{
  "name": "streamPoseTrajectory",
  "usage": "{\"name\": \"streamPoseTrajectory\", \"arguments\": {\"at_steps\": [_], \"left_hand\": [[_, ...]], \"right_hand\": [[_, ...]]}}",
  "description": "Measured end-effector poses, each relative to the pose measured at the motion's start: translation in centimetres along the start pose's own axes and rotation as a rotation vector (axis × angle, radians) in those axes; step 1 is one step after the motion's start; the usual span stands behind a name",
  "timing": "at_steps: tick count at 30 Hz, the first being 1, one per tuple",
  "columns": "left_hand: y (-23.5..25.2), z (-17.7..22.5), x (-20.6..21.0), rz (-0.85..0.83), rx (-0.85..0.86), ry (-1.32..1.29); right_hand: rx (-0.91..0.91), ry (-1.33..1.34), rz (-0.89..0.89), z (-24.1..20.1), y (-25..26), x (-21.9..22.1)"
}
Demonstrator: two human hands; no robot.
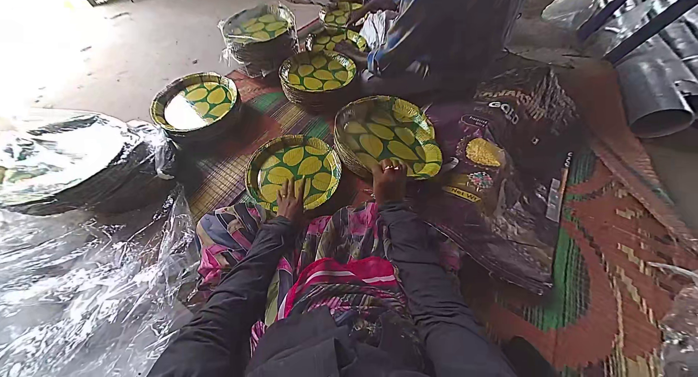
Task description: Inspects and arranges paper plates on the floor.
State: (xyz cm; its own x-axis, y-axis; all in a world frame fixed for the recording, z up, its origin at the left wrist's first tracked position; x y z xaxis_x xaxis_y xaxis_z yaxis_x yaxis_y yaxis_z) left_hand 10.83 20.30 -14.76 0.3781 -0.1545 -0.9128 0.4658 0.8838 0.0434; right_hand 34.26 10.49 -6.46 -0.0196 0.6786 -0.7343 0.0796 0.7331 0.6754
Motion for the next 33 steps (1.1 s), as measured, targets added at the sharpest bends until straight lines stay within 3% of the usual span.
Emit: {"name": "streamPoseTrajectory", "arguments": {"at_steps": [1,3,5,7,9,11,13,15,18,26,29,31,33], "left_hand": [[-0.8,0.8,-1.5,0.245,0.097,-0.029],[-3.0,2.5,-4.0,0.708,0.272,0.048],[-4.4,4.3,-4.9,0.894,0.351,0.199],[-4.5,5.2,-4.4,0.709,0.339,0.221],[-2.9,3.5,-2.7,0.264,0.161,0.124],[-0.6,-0.2,0.1,-0.128,-0.064,0.173],[0.4,-2.5,1.5,-0.322,-0.173,0.090],[0.5,-2.7,1.7,-0.361,-0.143,0.048],[0.2,-1.3,1.9,-0.380,-0.025,0.065],[0.3,-1.2,2.5,-0.400,-0.032,0.004],[0.4,-1.1,2.2,-0.361,-0.040,-0.055],[0.6,-0.8,1.4,-0.207,-0.034,-0.092],[-0.2,0.2,-1.0,0.113,0.051,-0.118]], "right_hand": [[-0.090,-0.002,0.118,-1.3,-0.1,-0.7],[-0.258,0.058,0.170,-4.3,-0.8,-0.6],[-0.385,0.154,0.073,-7.3,-1.2,0.8],[-0.428,0.166,-0.028,-9.0,-1.6,2.9],[-0.371,0.116,-0.090,-8.8,-1.9,4.7],[-0.211,0.095,-0.181,-6.5,-1.4,5.4],[-0.001,0.036,-0.300,-2.7,-0.7,5.2],[0.197,0.015,-0.422,1.5,-0.5,5.3],[0.263,0.042,-0.521,5.2,-1.2,6.5],[0.299,-0.012,-0.404,4.4,-0.5,4.8],[0.316,-0.036,-0.438,4.4,-0.7,3.8],[0.211,-0.069,-0.244,3.9,-0.9,2.3],[0.024,-0.117,0.101,2.4,-1.2,0.6]]}}
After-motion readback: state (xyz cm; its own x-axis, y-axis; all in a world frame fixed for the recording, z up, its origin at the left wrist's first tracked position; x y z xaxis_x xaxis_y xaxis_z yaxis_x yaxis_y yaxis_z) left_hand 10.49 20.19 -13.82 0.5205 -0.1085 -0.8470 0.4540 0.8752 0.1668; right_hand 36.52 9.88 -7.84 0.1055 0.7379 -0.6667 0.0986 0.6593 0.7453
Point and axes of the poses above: each hand's wrist, its own y-axis towards the middle knuckle, its own x-axis out of the palm, z = x × y, the point moved 7 cm from there along y, towards the middle knuckle, and after that the axes turned 8 degrees about -x, right-handed, at the moved point
